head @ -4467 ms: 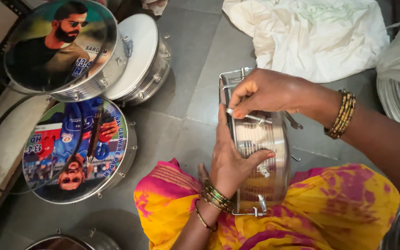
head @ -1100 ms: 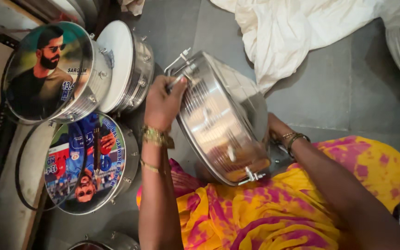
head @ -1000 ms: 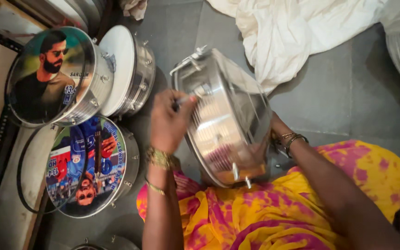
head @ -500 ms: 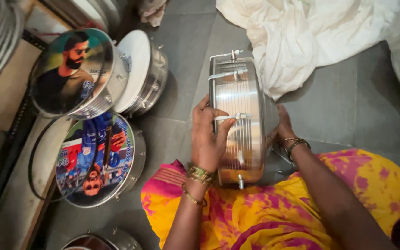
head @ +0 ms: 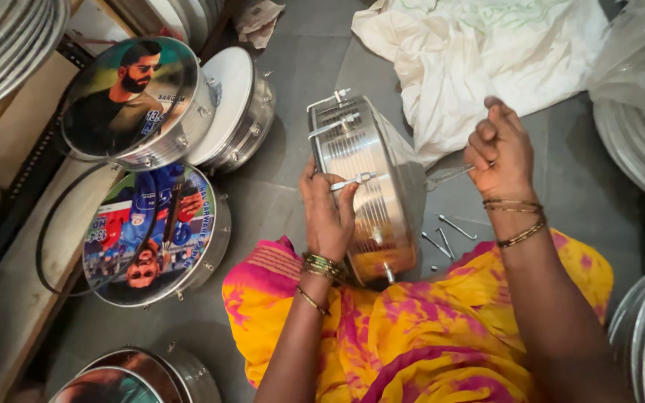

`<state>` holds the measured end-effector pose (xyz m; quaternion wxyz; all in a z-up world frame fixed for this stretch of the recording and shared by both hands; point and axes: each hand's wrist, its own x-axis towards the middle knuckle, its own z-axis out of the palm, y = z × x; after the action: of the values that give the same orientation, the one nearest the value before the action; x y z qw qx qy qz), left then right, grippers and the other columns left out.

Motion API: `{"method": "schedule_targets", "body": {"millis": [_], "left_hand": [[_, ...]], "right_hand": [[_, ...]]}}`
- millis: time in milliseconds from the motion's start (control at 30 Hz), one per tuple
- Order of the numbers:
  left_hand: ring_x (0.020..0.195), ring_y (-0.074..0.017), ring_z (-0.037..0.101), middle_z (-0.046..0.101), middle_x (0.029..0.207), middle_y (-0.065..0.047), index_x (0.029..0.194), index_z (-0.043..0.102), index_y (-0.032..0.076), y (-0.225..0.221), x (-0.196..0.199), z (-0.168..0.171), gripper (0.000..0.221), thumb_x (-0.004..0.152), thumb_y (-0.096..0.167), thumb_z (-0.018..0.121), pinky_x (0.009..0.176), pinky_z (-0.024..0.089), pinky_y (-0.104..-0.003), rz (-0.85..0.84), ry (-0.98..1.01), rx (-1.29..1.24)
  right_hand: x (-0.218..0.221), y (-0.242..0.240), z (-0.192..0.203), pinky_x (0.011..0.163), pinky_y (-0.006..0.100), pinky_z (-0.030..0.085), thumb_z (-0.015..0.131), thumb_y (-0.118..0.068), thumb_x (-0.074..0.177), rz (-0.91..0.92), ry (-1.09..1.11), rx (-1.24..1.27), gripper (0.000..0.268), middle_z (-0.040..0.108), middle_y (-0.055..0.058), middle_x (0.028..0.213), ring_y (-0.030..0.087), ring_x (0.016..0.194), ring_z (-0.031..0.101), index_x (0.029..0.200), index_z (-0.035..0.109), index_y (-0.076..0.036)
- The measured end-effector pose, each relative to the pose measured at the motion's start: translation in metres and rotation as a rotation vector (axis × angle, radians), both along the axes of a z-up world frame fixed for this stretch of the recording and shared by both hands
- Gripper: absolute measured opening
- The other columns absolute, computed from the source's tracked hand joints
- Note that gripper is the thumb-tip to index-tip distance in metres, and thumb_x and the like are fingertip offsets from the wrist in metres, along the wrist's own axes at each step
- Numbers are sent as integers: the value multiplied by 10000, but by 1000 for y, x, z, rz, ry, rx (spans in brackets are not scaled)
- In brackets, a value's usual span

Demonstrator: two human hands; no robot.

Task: The person assembles a drum by using a wrench to tighten bolts on the metal rim, then adjusts the alignment of the metal frame and continues tightening fasteners around the circumference.

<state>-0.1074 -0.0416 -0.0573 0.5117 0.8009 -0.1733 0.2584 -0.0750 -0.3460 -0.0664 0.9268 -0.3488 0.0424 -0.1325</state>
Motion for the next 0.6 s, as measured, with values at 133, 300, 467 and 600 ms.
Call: {"method": "schedule_targets", "body": {"millis": [133,300,467,600], "left_hand": [[1322,-471,527,436,1520,-302,1079,561,20,-3,-1,1,235,965,153,717,1052,488,-460,18,-44,-12],[1349,-493,502,422,1524,-300,1109,548,18,-7,-3,2,253,968,153,710,1030,512,-460,15,-51,-19],[1334,-490,524,416,1521,-307,1110,552,22,-9,-6,5,257,966,162,712,1007,526,-460,19,-21,-43],[1299,-501,545,405,1513,-323,1103,561,20,-11,-9,12,265,952,169,719,972,539,-463,30,13,-62]], "right_hand": [[-22,12,56,404,204,283,535,-214,1163,212,-163,97,137,479,-32,723,51,496,353,1270,568,-135],[-42,46,109,413,209,287,528,-232,1178,215,-255,-55,149,462,-32,729,51,485,338,1271,568,-123],[-47,89,140,408,214,275,537,-224,1170,104,-300,-250,166,458,-17,726,52,482,319,1268,574,-95],[-40,118,156,396,211,272,536,-212,1163,98,-323,-381,168,475,-5,722,46,474,305,1250,568,-72]]}}
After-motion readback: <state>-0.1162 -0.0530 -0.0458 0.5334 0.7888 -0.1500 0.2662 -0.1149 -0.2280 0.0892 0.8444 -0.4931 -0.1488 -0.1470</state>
